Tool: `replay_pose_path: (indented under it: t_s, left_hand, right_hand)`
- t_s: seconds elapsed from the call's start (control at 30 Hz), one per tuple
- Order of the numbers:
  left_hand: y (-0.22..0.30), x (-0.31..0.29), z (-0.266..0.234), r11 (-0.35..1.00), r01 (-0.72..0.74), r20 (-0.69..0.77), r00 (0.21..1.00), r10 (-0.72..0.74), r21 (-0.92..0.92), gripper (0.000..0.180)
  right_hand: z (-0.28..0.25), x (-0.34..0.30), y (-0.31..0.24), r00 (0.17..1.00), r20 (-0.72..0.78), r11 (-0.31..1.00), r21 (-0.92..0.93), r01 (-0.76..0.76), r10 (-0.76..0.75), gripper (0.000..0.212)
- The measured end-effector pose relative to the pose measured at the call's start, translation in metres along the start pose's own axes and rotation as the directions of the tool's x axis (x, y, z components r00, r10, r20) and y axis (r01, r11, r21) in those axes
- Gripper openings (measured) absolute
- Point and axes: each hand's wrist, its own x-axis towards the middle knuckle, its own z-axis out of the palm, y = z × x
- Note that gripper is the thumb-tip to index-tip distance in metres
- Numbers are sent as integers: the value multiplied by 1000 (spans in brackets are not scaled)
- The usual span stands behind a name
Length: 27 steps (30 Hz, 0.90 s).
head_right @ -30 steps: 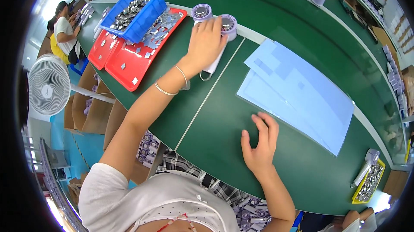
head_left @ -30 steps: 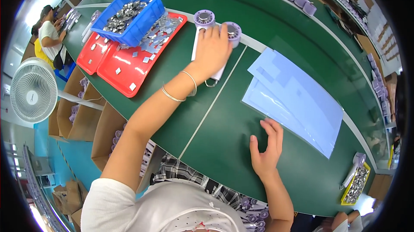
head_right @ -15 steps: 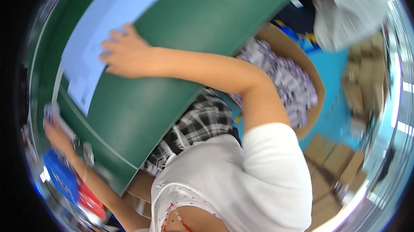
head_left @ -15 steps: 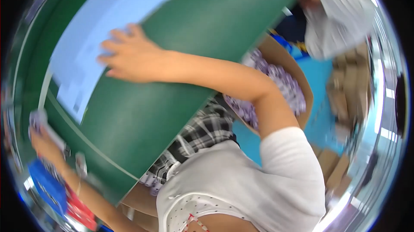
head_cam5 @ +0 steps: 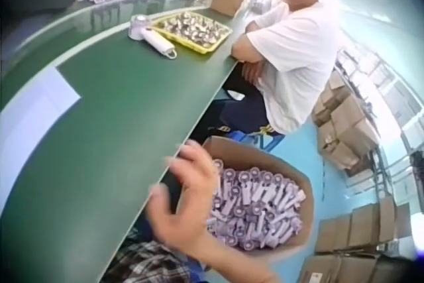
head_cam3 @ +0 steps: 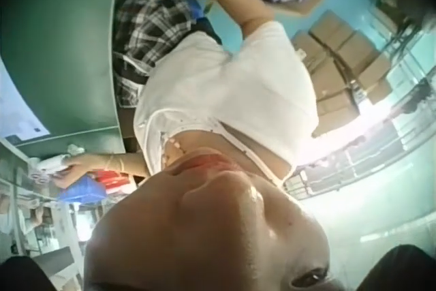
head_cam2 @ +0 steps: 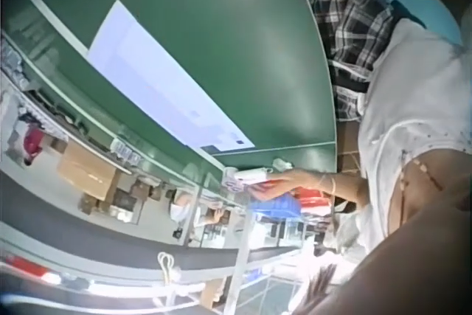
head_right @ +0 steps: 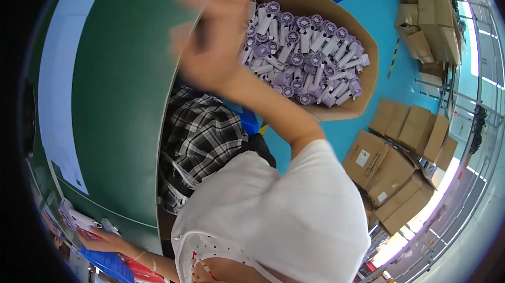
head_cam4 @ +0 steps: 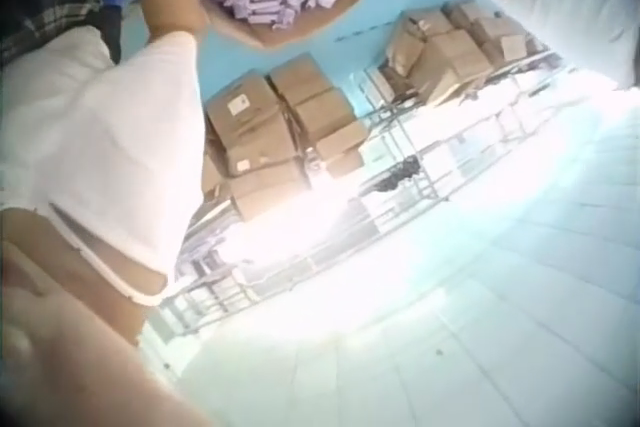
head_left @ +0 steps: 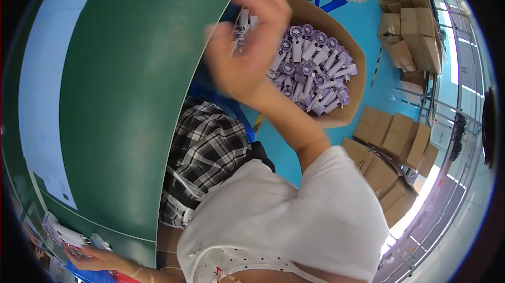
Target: The person assembles small portable hand fans by hand, inserting electronic components and fan blades into plastic housings.
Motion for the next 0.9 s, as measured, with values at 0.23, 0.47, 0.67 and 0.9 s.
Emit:
replay_pose_path:
  t_s: [0.23,0.47,0.67,0.9]
  left_hand:
    - [167,-45,14,894,-371,638,630,442,-253,69]
    - [163,-36,14,917,-343,625,676,391,-202,86]
    - [133,-41,-5,948,-307,682,676,278,-82,90]
    - [135,-41,6,939,-327,673,673,308,-104,96]
  right_hand:
    - [-162,-272,205,419,-178,45,-881,-470,890,57]
    - [-213,-291,290,133,-255,-192,-910,-366,958,75]
    - [-185,-295,319,-60,-349,-353,-932,-87,935,83]
    - [-193,-277,308,99,-412,-397,-907,-140,906,80]
